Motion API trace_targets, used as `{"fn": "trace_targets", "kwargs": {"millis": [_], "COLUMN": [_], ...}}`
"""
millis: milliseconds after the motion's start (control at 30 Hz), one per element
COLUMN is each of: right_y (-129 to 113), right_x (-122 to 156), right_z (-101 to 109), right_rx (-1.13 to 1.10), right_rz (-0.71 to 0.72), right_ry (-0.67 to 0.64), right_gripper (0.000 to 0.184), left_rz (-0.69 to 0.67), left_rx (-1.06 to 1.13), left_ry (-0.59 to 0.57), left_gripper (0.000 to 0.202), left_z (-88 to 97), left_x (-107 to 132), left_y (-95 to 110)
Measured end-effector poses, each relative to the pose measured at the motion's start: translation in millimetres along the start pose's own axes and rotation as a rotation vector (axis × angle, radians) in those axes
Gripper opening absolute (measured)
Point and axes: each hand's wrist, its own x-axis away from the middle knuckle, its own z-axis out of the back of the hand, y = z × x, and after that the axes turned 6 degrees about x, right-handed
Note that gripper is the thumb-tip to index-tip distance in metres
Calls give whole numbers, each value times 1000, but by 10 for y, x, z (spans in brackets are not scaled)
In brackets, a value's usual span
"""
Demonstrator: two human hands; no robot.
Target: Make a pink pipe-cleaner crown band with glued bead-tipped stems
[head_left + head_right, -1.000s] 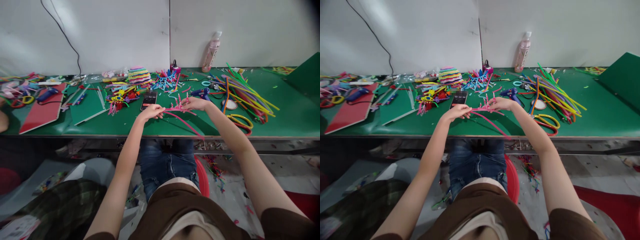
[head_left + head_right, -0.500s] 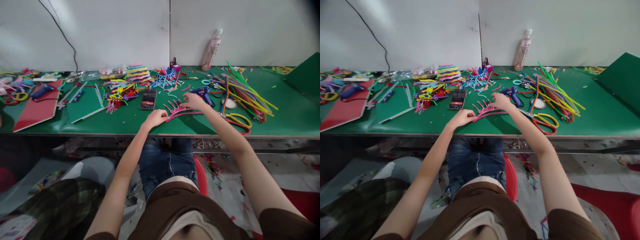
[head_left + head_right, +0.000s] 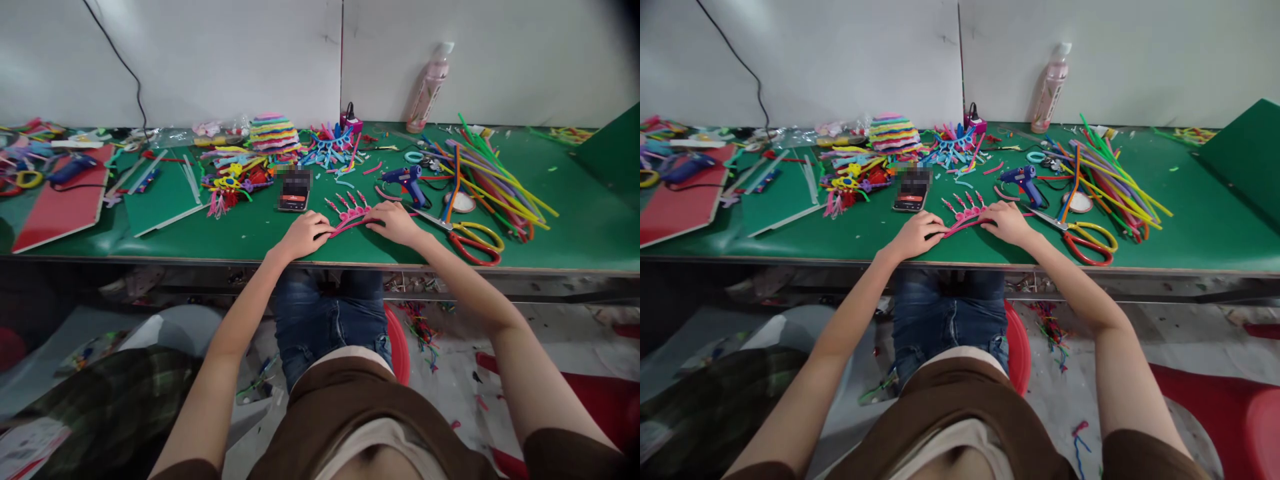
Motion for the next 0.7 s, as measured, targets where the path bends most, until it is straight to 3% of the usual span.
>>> {"fn": "trace_targets", "kwargs": {"millis": [133, 400, 700], "right_y": [-92, -284, -699], "right_x": [59, 431, 569], "right_z": [53, 77, 85], "right_rx": [-2, -28, -128], "right_rz": [18, 42, 104], "right_ry": [-79, -90, -177], "right_gripper": [19, 24, 24], "left_rz": [-25, -30, 20], "left_rx": [-77, -232, -255], "left_ry": [-8, -77, -113], "left_gripper": [29, 43, 48], "left_z": [17, 58, 37], "left_x": [23, 166, 219], "left_y": [45, 163, 200]}}
